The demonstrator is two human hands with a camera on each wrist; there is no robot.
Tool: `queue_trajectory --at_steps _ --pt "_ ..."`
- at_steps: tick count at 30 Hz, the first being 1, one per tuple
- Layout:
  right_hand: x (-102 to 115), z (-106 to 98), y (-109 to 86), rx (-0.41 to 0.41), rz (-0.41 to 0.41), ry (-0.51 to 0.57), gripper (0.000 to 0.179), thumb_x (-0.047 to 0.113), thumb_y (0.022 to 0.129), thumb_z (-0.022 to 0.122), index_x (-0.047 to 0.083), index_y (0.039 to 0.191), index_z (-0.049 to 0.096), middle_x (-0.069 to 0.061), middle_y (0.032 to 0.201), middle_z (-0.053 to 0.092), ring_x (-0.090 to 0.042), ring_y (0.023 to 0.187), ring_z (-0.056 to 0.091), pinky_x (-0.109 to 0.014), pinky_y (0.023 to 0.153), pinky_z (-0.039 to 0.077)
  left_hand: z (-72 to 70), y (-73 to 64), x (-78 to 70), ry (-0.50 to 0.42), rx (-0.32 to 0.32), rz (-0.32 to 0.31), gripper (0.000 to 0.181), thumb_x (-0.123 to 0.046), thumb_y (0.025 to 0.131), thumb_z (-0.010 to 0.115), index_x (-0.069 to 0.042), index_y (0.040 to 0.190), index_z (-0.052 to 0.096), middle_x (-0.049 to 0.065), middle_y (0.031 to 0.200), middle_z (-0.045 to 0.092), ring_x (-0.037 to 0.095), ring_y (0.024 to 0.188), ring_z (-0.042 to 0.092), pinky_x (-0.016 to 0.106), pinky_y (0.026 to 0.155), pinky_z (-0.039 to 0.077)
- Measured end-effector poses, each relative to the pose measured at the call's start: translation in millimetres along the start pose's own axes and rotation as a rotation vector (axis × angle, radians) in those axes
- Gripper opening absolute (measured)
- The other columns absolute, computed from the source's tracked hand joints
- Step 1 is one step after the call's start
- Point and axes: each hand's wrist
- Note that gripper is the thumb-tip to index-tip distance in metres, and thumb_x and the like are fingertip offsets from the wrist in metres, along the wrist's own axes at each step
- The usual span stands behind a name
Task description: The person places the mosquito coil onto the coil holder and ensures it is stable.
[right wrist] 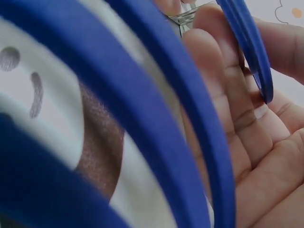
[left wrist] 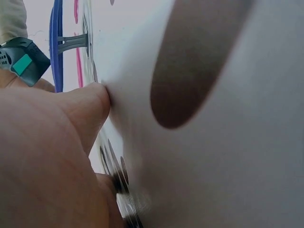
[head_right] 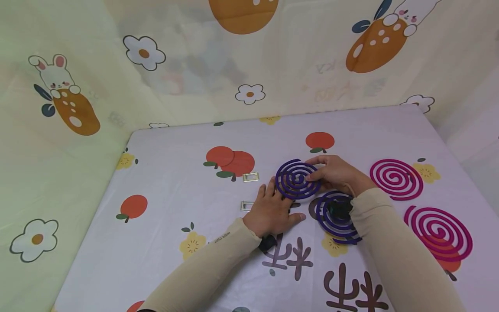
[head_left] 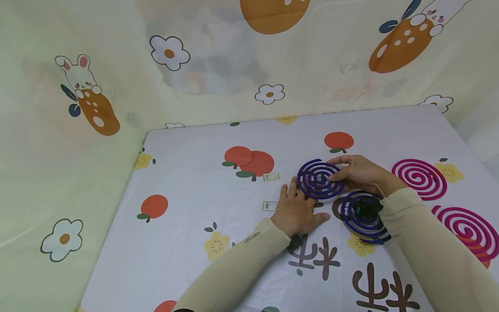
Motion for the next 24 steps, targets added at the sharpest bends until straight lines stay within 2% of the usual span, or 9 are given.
queue_trajectory --at_steps 13,24 --pt "5.8 4.9 1.2 -0.065 0.035 -0.104 0.07 0.017 0.097 0.074 -0.006 0.153 0.039 -0.004 0.109 0.073 -0.015 0.086 0.072 -0.034 0.075 0.063 -2.5 -1.1 -1.5 0.007 0.016 -0.003 0.082 -0.076 0.1 0.036 -0.035 0.168 0.016 -0.001 0.175 0.011 0.03 0.162 0.004 0.048 0.128 0.016" --pt "10.5 10.3 -0.3 -0.102 0.066 -0.137 0.065 0.016 0.096 0.074 -0.005 0.15 0.043 -0.012 0.116 0.068 -0.015 0.081 0.069 -0.033 0.071 0.062 -3.8 -3.2 -1.2 0.001 0.02 -0.001 0.081 -0.075 0.1 0.038 -0.033 0.167 0.02 0.0 0.175 0.014 0.031 0.162 0.006 0.047 0.128 0.017"
Point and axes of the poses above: each hand's wrist, its own y-axis towards the middle knuckle, its own z-axis out of the palm, x = y × z
